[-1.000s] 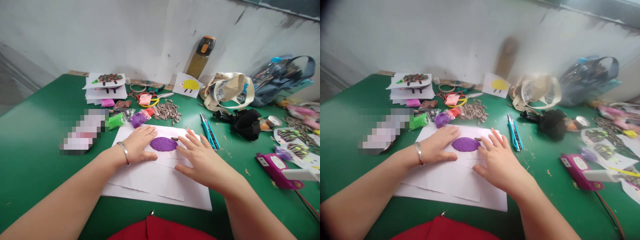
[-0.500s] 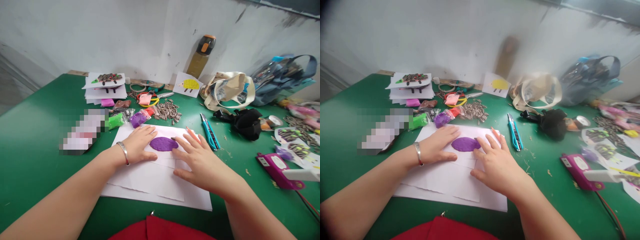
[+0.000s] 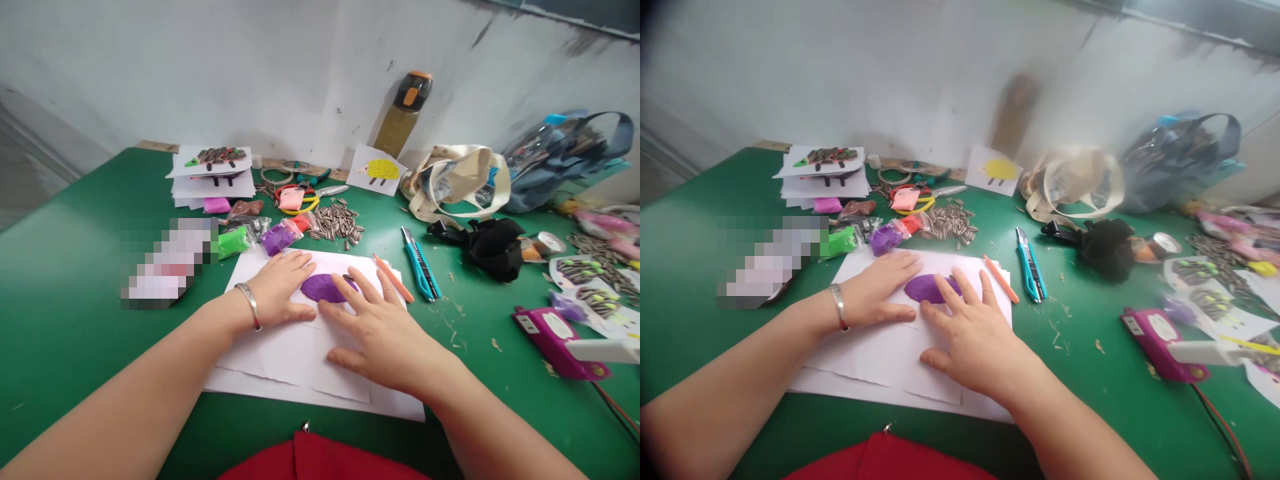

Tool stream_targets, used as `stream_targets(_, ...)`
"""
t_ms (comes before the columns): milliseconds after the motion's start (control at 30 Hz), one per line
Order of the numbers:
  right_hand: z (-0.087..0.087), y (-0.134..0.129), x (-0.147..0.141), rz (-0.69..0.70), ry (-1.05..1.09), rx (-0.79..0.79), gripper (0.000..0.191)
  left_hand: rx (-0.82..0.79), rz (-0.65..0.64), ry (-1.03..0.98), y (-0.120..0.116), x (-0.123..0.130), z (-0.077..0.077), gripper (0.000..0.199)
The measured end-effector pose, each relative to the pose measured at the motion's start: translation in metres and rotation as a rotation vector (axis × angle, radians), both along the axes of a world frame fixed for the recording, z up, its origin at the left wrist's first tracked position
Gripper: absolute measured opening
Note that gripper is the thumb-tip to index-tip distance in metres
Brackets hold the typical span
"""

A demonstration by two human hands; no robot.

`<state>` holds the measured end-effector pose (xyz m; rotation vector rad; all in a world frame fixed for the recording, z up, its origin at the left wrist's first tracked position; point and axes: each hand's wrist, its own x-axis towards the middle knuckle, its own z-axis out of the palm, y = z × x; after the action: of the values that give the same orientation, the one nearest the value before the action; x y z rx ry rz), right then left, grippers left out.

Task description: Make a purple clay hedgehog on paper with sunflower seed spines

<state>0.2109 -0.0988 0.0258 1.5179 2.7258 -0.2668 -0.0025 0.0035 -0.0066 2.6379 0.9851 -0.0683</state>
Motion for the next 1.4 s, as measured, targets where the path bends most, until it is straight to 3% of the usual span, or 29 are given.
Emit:
stream_targets(767, -0.013, 0.007, -0.005, -0.017, 0.009, 0.041, 0.066, 0.003, -0.013, -0.011, 0.000, 0.000, 0.002, 0.082)
stream_targets(1000, -0.018, 0.011, -0.003, -0.063, 0.015, 0.002, 0.085, -0.026, 0.019, 0.017, -0.001, 0.001, 0.003, 0.084)
stream_targets(1400, -0.016, 0.015, -0.004, -0.082, 0.008, -0.030, 0.089, -0.022, 0.008, 0.007, -0.001, 0.001, 0.004, 0.083)
